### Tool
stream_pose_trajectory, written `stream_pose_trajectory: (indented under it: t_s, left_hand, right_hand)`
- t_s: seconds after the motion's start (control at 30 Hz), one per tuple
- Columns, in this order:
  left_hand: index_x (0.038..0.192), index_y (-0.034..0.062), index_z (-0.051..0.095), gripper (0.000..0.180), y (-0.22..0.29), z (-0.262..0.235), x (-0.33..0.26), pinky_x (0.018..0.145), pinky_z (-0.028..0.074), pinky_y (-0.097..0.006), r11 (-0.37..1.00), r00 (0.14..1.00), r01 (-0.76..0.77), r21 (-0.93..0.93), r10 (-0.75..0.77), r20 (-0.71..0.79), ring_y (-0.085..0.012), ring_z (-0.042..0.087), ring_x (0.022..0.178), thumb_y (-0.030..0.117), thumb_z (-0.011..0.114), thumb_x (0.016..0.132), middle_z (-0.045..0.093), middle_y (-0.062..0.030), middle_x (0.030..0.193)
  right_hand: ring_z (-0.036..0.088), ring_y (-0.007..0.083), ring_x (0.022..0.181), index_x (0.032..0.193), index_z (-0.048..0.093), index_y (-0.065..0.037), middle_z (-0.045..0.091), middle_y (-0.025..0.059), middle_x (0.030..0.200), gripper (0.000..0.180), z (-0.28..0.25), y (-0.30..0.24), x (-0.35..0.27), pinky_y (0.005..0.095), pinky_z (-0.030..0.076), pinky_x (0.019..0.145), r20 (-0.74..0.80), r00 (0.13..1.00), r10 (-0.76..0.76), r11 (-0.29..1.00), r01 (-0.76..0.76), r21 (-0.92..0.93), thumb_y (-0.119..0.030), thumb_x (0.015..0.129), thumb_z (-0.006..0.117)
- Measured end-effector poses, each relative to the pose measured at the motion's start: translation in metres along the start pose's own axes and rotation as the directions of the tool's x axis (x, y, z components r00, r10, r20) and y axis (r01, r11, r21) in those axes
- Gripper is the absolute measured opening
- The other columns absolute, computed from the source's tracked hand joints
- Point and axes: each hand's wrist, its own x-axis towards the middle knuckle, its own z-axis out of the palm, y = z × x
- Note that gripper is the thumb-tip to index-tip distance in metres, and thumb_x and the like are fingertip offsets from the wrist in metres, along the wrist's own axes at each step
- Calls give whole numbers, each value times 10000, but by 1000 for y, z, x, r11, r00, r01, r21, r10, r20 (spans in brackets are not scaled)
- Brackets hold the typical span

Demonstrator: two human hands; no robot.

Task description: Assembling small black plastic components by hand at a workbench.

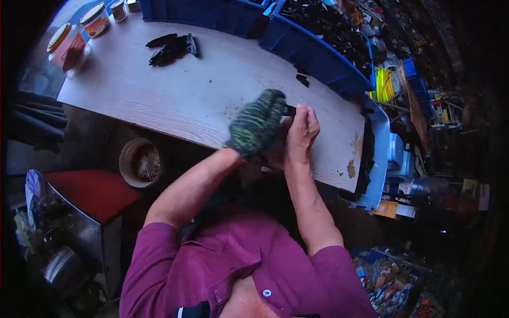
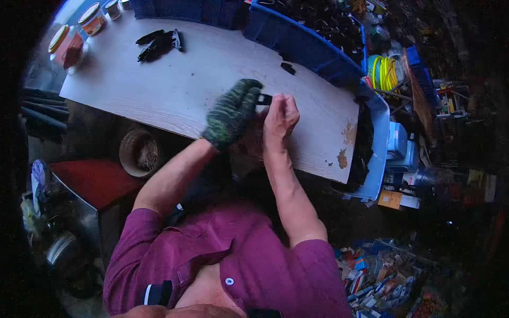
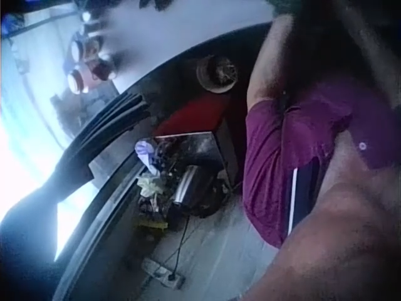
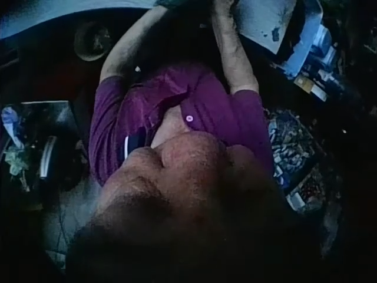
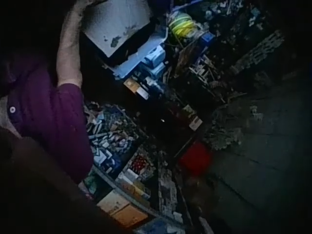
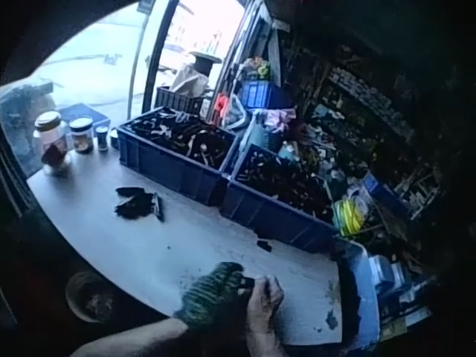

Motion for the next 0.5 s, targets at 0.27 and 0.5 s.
stream_pose_trajectory:
  t_s: [0.27, 0.5]
  left_hand:
    - [1293, 97, 530, 376, 43, -1, 4, 848, 494, -453, 927, 931, 355, -123, -338, 139, -375, 653, 986, 314, 495, 988, 668, -209, 1071]
    - [1238, 113, 607, 369, -13, -56, 7, 905, 473, -449, 888, 967, -245, 389, 253, 33, -347, 602, 998, 143, 591, 870, 646, -144, 1091]
  right_hand:
    - [370, 68, 663, 730, 509, -57, 413, -50, 675, 205, -14, 11, 9, 247, 340, 586, 74, 993, -91, 996, 89, 30, -112, 926, 530]
    - [394, 125, 461, 741, 463, -81, 374, -5, 559, 229, 6, -31, -8, 382, 542, 554, 52, 956, 287, 927, -291, 238, -193, 938, 501]
